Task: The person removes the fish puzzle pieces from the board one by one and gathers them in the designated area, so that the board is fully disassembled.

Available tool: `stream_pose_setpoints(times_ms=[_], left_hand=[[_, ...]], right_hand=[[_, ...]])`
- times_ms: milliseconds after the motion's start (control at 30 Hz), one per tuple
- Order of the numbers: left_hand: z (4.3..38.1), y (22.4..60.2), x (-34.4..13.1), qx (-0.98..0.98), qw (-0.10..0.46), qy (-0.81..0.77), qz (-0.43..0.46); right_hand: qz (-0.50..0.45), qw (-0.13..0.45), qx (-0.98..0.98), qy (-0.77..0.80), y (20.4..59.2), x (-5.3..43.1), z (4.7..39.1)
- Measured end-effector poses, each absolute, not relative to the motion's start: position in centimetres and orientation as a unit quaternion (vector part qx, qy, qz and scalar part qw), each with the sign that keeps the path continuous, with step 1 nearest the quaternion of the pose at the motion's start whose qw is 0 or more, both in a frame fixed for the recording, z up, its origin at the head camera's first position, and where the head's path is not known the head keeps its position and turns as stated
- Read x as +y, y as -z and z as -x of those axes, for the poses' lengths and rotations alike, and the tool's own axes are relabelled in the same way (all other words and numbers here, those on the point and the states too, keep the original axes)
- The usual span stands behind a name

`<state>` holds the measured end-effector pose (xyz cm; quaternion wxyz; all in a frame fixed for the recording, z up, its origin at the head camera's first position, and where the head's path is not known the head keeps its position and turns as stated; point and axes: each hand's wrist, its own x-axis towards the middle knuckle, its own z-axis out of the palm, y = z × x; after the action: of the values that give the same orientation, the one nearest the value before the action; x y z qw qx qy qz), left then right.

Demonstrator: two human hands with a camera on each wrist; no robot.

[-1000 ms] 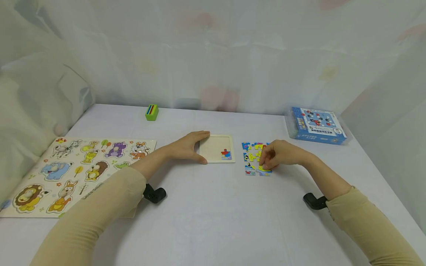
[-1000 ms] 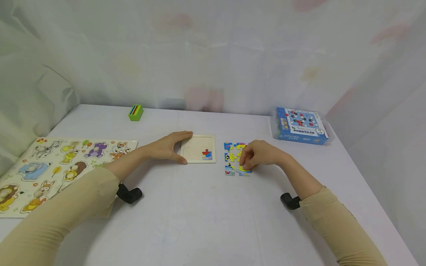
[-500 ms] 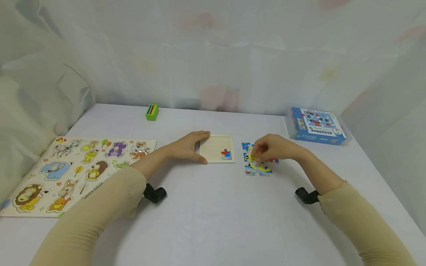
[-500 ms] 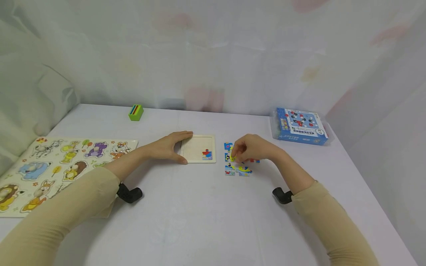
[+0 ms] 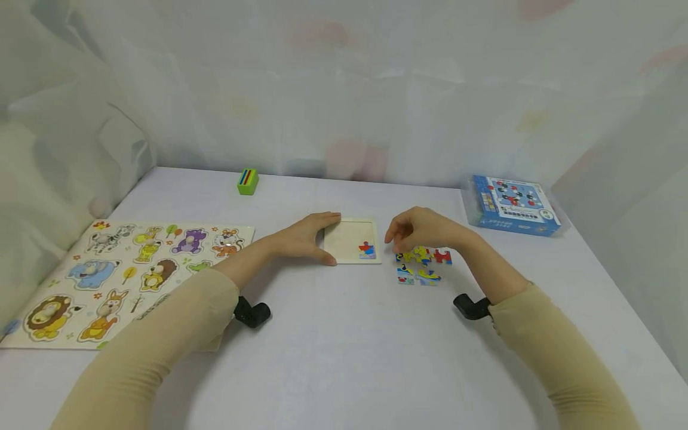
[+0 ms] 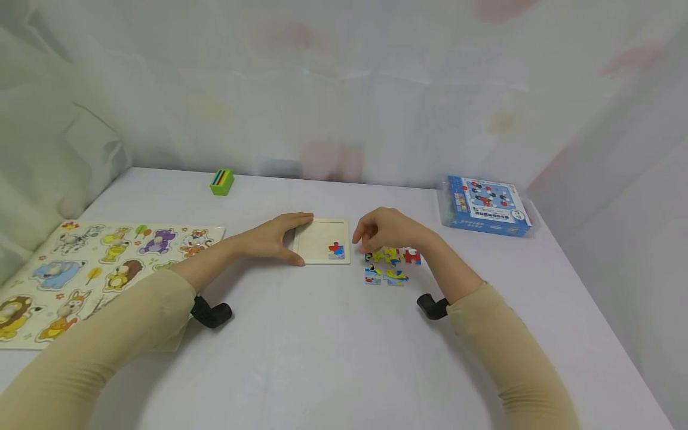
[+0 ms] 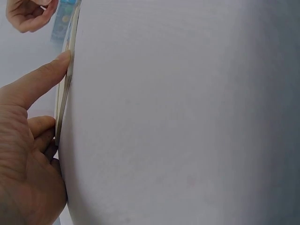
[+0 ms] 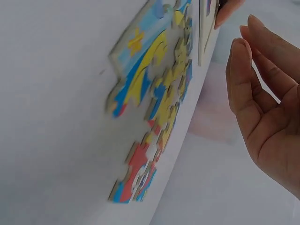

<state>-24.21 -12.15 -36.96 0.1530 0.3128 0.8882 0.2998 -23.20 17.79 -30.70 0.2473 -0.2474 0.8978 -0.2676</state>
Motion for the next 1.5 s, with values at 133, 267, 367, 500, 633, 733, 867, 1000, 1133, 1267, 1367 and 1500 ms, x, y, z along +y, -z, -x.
stream_pose_setpoints(times_ms=[133,267,367,500,633,733,867,1000,1133,1267,1367,1500], left_hand=[[24.2,36.9,-12.1,0.888,0.150,-0.299,-0.316],[24.3,37.0,-12.1,0.888,0.152,-0.299,-0.316],[24.3,37.0,-12.1,0.887,0.153,-0.301,-0.316],[24.3,37.0,-12.1,0.884,0.149,-0.305,-0.320],[24.3,37.0,-12.1,0.885,0.148,-0.304,-0.320],[24.3,37.0,-12.0,0.887,0.149,-0.301,-0.317],[24.2,36.9,-12.0,0.887,0.152,-0.301,-0.317],[24.2,37.0,-12.0,0.886,0.153,-0.300,-0.318],[24.2,37.0,-12.0,0.886,0.152,-0.301,-0.318],[24.2,36.9,-12.1,0.886,0.153,-0.302,-0.316],[24.3,37.1,-12.2,0.886,0.152,-0.302,-0.317],[24.3,37.2,-12.3,0.885,0.151,-0.304,-0.317]], right_hand=[[0.245,0.248,0.895,0.278,30.3,16.9,23.6],[0.250,0.247,0.892,0.285,30.0,16.0,24.0],[0.251,0.252,0.890,0.286,29.9,15.4,24.2],[0.253,0.263,0.886,0.285,30.1,14.8,24.4],[0.258,0.266,0.882,0.290,30.4,14.3,24.7],[0.254,0.276,0.877,0.301,30.7,14.0,25.0],[0.251,0.289,0.871,0.309,31.2,13.7,25.3],[0.245,0.295,0.870,0.311,31.5,13.4,25.4],[0.237,0.302,0.868,0.315,31.9,13.2,25.4],[0.230,0.304,0.870,0.312,31.9,12.9,25.4],[0.230,0.305,0.873,0.304,31.9,12.8,25.3],[0.236,0.306,0.876,0.289,31.9,12.5,25.2]])
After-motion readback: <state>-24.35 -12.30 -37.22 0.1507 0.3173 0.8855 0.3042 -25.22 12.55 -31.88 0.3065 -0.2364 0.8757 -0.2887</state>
